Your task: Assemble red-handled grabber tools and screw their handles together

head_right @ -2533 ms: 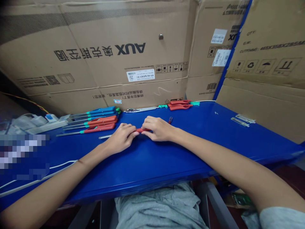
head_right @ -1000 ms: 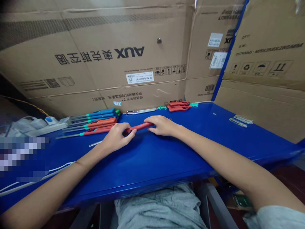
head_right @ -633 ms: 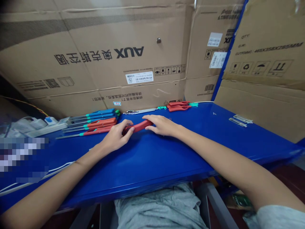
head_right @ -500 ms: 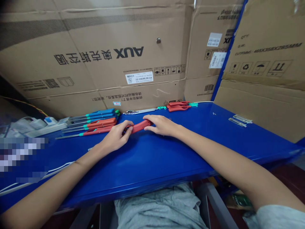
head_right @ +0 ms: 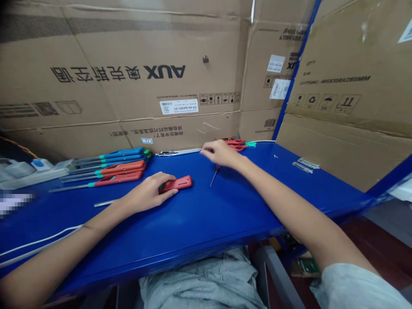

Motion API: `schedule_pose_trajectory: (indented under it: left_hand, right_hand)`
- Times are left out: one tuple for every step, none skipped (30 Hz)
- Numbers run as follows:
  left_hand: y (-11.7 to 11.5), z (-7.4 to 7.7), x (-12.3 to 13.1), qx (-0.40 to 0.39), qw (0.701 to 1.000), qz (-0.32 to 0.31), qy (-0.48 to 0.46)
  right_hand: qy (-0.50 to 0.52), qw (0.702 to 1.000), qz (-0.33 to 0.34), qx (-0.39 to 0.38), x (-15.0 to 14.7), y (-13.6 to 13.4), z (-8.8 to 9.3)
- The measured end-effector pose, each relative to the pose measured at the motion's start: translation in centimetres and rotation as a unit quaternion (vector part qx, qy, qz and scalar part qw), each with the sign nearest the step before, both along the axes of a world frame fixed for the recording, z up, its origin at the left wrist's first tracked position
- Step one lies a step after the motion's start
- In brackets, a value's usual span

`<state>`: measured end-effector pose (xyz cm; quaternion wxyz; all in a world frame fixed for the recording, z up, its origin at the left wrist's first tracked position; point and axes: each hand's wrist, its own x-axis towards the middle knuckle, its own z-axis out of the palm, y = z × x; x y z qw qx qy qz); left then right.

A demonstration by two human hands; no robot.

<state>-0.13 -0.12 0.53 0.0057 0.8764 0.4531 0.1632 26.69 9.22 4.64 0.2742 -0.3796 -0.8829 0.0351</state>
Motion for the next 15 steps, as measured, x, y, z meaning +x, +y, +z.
schedule_pose_trajectory:
  left_hand:
    - [0.0, 0.0, 0.0, -0.006, 1.0, -0.003, 0.004]
    - [-0.1, 0.1, 0.1, -0.01, 1.0, -0.007, 0.011]
    - [-0.1, 0.1, 0.2, -0.014, 1.0, -0.009, 0.02]
    - [-0.2, 0.1, 0.3, -0.017, 0.999, -0.012, 0.028]
    - [-0.2, 0.1, 0.5, -0.019, 0.999, -0.014, 0.035]
    - [-0.2, 0.0, 0.6, -0.023, 0.999, -0.015, 0.039]
    - [-0.3, 0.0, 0.7, -0.025, 0.999, -0.019, 0.04]
    - [-0.3, 0.0, 0.7, -0.028, 0.999, -0.023, 0.038]
    - [-0.3, -0.1, 0.8, -0.03, 0.999, -0.027, 0.036]
    - [-0.3, -0.1, 0.8, -0.031, 0.999, -0.028, 0.033]
    - [-0.4, 0.0, 0.9, -0.032, 0.999, -0.03, 0.031]
    - [-0.4, 0.0, 0.9, -0.033, 0.999, -0.03, 0.03]
    - [-0.4, 0.1, 0.9, -0.034, 0.999, -0.031, 0.03]
    - [-0.5, 0.2, 0.9, -0.035, 0.998, -0.032, 0.03]
    - [-0.5, 0.3, 0.9, -0.037, 0.998, -0.033, 0.031]
  right_hand:
    - [0.007, 0.996, -0.087, -0.011, 1.6, 1.2, 0.5]
    - [-0.012, 0.985, -0.17, -0.039, 3.5, 2.4, 1.0]
    - [-0.041, 0.966, -0.244, -0.075, 5.4, 3.4, 1.3]
    - [-0.054, 0.95, -0.295, -0.093, 7.4, 4.2, 1.5]
    - [-0.063, 0.936, -0.331, -0.104, 9.3, 4.8, 1.7]
    - [-0.068, 0.92, -0.368, -0.114, 11.2, 5.1, 1.7]
    - [-0.072, 0.905, -0.401, -0.123, 12.9, 5.2, 1.7]
    - [-0.075, 0.89, -0.429, -0.136, 14.3, 5.1, 1.6]
    - [-0.078, 0.875, -0.453, -0.153, 15.6, 5.0, 1.4]
    - [-0.082, 0.861, -0.47, -0.174, 16.7, 4.9, 1.2]
    - [-0.084, 0.85, -0.48, -0.197, 17.5, 4.7, 0.9]
    - [-0.085, 0.839, -0.491, -0.218, 18.1, 4.5, 0.7]
    - [-0.082, 0.833, -0.497, -0.229, 18.6, 4.4, 0.4]
    - [-0.079, 0.828, -0.5, -0.243, 19.0, 4.3, 0.2]
    - [-0.075, 0.825, -0.499, -0.254, 19.2, 4.3, -0.1]
